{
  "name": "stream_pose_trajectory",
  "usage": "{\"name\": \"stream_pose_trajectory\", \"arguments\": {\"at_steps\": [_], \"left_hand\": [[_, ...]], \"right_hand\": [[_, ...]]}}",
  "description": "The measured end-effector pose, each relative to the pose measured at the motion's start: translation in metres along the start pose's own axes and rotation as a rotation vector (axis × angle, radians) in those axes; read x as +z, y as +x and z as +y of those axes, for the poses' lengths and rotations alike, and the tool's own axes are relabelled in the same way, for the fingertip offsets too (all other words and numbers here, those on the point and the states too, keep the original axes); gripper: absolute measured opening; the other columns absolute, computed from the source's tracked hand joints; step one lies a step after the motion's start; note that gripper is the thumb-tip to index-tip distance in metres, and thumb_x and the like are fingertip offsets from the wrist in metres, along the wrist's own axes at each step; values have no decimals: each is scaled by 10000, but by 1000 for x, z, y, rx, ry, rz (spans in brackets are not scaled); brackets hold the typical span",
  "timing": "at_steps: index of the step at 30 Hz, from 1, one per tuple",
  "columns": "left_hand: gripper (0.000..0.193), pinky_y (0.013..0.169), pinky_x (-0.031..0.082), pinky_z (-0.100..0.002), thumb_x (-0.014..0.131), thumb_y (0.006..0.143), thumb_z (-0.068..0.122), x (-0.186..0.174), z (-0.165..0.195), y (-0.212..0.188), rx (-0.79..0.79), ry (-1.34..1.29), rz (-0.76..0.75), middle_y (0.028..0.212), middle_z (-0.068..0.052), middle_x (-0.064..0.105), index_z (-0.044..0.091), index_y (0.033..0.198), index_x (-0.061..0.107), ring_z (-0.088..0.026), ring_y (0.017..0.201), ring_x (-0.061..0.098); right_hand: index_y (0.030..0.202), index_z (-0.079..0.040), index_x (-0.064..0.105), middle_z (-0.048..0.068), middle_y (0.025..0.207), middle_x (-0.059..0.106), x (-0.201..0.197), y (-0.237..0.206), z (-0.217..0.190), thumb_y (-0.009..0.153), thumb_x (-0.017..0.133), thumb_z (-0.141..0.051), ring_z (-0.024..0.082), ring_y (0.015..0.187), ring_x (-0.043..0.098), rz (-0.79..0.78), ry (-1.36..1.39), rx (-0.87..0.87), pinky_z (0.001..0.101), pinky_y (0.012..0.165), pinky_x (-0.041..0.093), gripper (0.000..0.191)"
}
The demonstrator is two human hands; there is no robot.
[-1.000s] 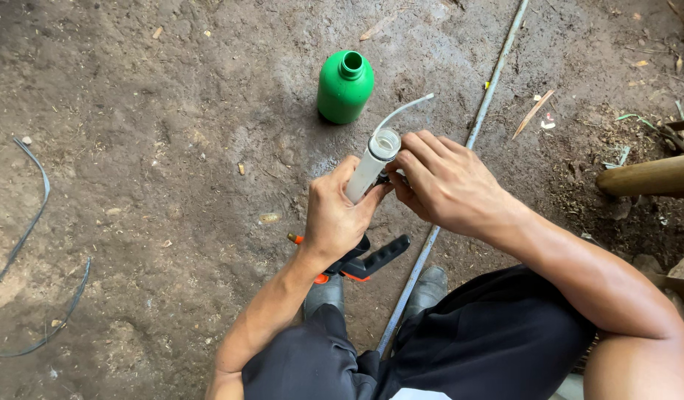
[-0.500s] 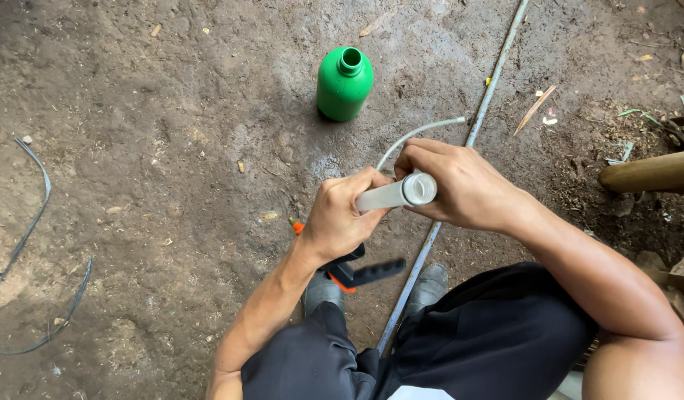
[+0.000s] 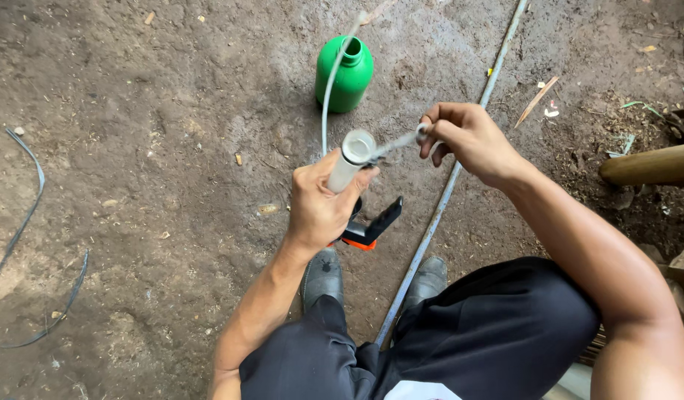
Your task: The person sits on the ground and assembles a garden pump sprayer. They thread a hose onto the pump head, insert a plastic tube into the assembly, fit small connector fittings, and screw the nozzle and pump parts together by hand.
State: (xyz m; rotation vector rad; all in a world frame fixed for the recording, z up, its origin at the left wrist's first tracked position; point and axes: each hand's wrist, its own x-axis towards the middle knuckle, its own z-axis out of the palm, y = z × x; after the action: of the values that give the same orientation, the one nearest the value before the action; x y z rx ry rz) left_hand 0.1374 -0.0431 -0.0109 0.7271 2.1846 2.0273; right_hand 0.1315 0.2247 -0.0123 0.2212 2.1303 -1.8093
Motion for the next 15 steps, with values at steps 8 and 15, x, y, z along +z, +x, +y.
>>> {"name": "stream_pose_trajectory", "arguments": {"at_steps": [8,15], "left_hand": [[210,705,563,-260,701,1037,75,-9,1,-1,54,-21,73,979,-76,751,-11,1228,721,-87,767,691],[197,743,589,-279,718,1027,49,-11,7,-3,98,17,43,1215,-112,770,-25,1209,707,-107,809,719]], "right_hand": [[985,1,738,176,853,744,17,54,58,943,663,-225,282,764,716,-59,-740,90,414,728,578,242],[981,-37,772,199,979,761,46,50,101,871,713,-306,354,919,733,-249,-967,196,444,875,565,296]]}}
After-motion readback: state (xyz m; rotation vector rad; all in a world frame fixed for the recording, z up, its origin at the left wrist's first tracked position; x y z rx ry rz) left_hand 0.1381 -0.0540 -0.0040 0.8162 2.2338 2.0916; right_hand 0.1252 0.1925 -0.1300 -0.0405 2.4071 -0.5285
